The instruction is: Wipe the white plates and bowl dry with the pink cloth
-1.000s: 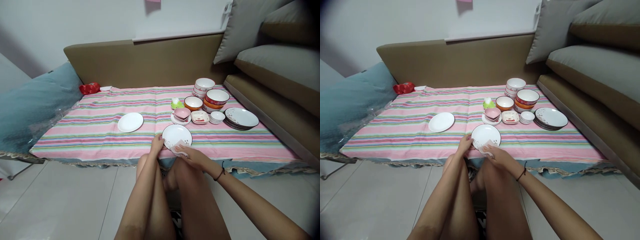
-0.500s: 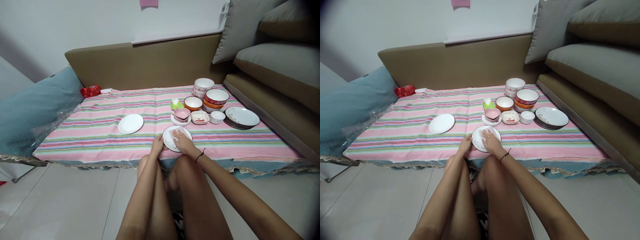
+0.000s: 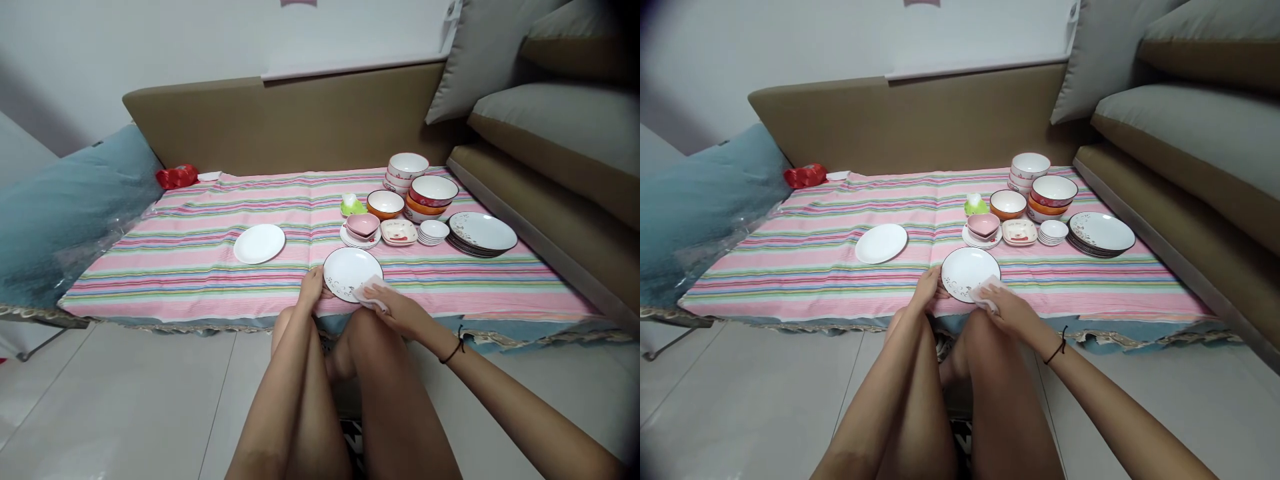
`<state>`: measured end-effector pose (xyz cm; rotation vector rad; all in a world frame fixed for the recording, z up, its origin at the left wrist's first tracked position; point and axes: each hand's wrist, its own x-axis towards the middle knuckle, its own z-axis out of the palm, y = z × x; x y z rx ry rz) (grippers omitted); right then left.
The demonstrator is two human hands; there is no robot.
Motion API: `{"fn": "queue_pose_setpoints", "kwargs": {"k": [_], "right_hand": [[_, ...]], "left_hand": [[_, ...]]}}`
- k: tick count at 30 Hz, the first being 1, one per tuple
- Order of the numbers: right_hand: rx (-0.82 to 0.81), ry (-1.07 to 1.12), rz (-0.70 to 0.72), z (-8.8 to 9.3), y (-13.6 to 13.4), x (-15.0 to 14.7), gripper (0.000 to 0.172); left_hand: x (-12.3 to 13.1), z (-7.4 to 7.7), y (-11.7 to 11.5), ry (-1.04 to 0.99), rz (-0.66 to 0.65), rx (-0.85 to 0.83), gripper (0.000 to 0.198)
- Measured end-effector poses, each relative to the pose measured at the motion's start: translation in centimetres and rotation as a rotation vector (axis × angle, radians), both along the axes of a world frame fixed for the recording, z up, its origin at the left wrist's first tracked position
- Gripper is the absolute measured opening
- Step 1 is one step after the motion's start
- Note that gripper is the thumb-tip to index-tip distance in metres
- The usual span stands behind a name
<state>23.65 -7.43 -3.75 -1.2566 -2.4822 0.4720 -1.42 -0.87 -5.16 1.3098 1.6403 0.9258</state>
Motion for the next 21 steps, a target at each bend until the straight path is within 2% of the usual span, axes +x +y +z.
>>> {"fn": "queue_pose_setpoints", "kwargs": {"k": [4, 10, 12, 15, 18, 21], "right_hand": [[0.093, -0.164, -0.103, -1.8, 2.7, -0.2, 0.05], [0.036, -0.158, -0.292, -3.0, 7.3, -5.9, 0.057], [0.025, -0.079, -0.258, -3.1, 7.8, -7.6, 0.056], [0.008, 0.045, -0.098, -3.0, 7.2, -8.6, 0.052], [-0.012, 0.115, 0.063, -2.3, 5.1, -7.6, 0.049], [0.007, 0.14, 0.094, -1.2, 2.5, -5.2, 0.048]], "left_hand": [[0.4, 0.6, -0.2, -0.143, -0.037, -0.149, 0.039], [0.6, 0.8, -0.3, -0.229, -0.034, -0.178, 0.048], [0.6, 0.7, -0.2, -0.233, -0.037, -0.182, 0.047], [0.4, 0.5, -0.1, -0.229, -0.044, -0.183, 0.039], [0.3, 0.1, 0.0, -0.198, -0.045, -0.136, 0.032], [0.2, -0.2, 0.0, -0.16, -0.028, -0.07, 0.029]]}}
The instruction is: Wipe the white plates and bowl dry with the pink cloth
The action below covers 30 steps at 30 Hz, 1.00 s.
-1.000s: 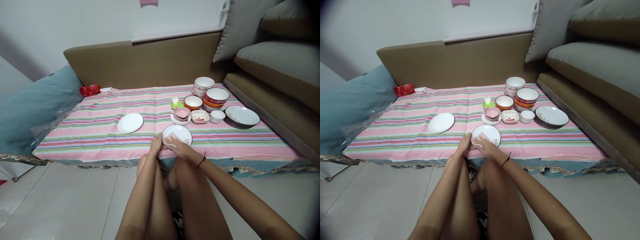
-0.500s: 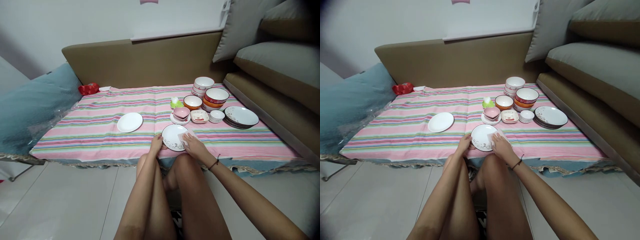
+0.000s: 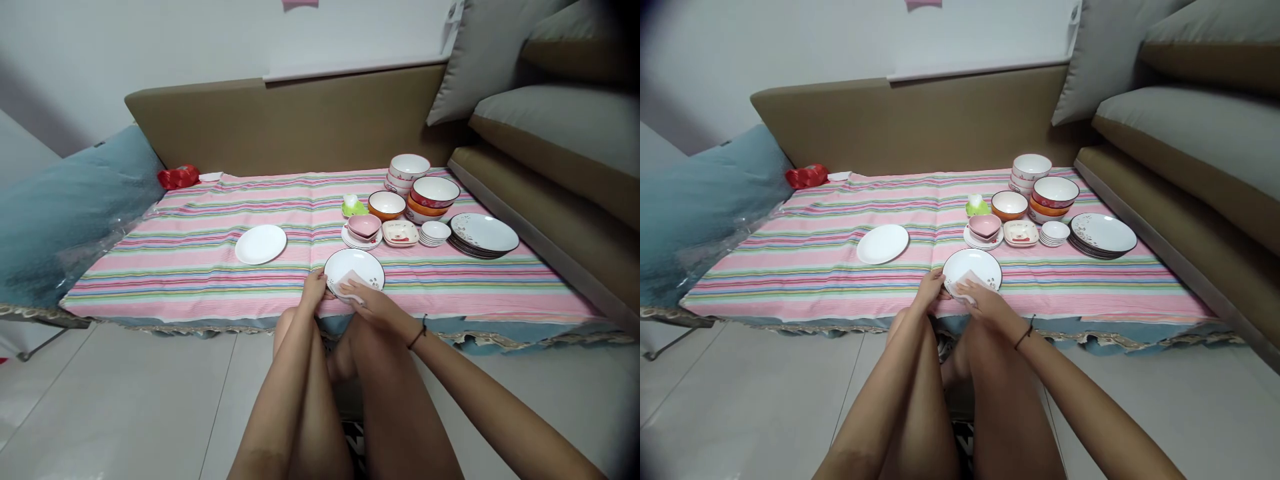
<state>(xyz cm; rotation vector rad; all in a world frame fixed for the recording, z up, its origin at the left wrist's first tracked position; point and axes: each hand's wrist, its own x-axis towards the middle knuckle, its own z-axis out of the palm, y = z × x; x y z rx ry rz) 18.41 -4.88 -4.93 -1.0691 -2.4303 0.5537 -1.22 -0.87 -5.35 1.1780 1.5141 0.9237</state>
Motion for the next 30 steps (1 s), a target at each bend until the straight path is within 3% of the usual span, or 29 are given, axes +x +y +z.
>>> {"fn": "queue_pose_setpoints", "kwargs": {"k": [4, 8, 14, 18, 21, 25, 30], "right_hand": [[0.034, -0.151, -0.072, 0.6, -1.6, 3.2, 0.047], [0.079, -0.334, -0.196, -0.4, -0.2, 4.3, 0.049], [0.034, -0.284, -0.368, -1.7, 4.2, 0.6, 0.055], [-0.053, -0.147, -0.299, -1.7, 5.5, -2.3, 0.054], [-0.082, -0.068, -0.167, -1.2, 4.5, -2.8, 0.051], [-0.04, 0.002, -0.006, 0.2, 1.1, -1.1, 0.047], [0.042, -0.128, -0.052, 1.2, -1.8, 2.8, 0.045]], "left_hand": [[0.2, 0.3, -0.1, -0.002, -0.004, -0.049, 0.036], [0.4, 1.0, -0.4, -0.04, -0.022, -0.115, 0.042], [0.3, 1.0, -0.4, -0.018, -0.024, -0.094, 0.041], [0.4, 0.8, -0.3, -0.051, -0.003, -0.128, 0.039], [0.4, 0.6, -0.2, -0.058, 0.015, -0.146, 0.039], [0.1, 0.1, 0.0, -0.03, -0.019, -0.068, 0.029], [0.0, 0.2, -0.1, -0.008, -0.01, -0.025, 0.034]]}}
